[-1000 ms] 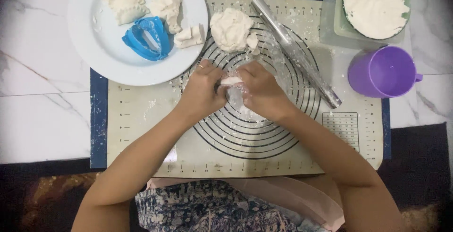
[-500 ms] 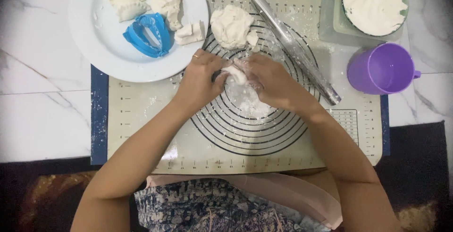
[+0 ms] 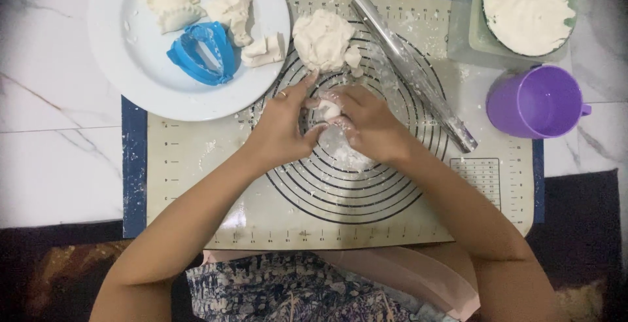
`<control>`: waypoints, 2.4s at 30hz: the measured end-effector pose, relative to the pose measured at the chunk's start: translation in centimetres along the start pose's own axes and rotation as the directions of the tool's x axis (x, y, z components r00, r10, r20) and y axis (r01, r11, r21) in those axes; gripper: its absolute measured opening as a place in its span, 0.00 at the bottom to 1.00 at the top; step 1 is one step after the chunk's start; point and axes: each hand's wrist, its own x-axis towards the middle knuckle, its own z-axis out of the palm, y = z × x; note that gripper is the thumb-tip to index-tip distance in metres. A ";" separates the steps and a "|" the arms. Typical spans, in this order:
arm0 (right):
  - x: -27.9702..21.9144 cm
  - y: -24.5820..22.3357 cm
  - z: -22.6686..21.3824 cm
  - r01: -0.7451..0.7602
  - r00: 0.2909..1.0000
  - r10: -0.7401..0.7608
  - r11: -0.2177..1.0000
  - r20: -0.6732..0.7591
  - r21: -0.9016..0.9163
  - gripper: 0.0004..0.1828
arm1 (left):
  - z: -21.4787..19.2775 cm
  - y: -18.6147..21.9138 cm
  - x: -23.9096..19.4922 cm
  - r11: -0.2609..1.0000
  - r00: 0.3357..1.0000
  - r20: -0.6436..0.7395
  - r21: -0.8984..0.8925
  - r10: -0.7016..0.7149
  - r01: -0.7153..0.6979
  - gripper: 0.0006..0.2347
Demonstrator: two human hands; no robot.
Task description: Preparing dumplings by kneading dough, rolling it out with a rolling pin, and shaping it using a plastic mold.
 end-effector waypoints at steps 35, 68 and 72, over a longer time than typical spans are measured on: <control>-0.5 -1.9 -3.6 0.103 0.994 -0.104 0.991 -0.013 -0.087 0.18 | -1.1 -0.2 0.3 0.946 0.990 0.062 0.292 0.125 -0.137 0.24; 0.5 1.0 1.8 0.109 0.931 -0.194 0.956 -0.310 -0.271 0.23 | 2.4 -0.3 0.6 0.915 0.941 -0.166 0.331 0.297 -0.230 0.07; -0.1 -1.2 0.9 -0.055 0.936 -0.048 0.959 -0.349 -0.278 0.20 | 2.3 -0.3 0.1 0.875 0.898 -0.193 0.377 0.397 -0.306 0.11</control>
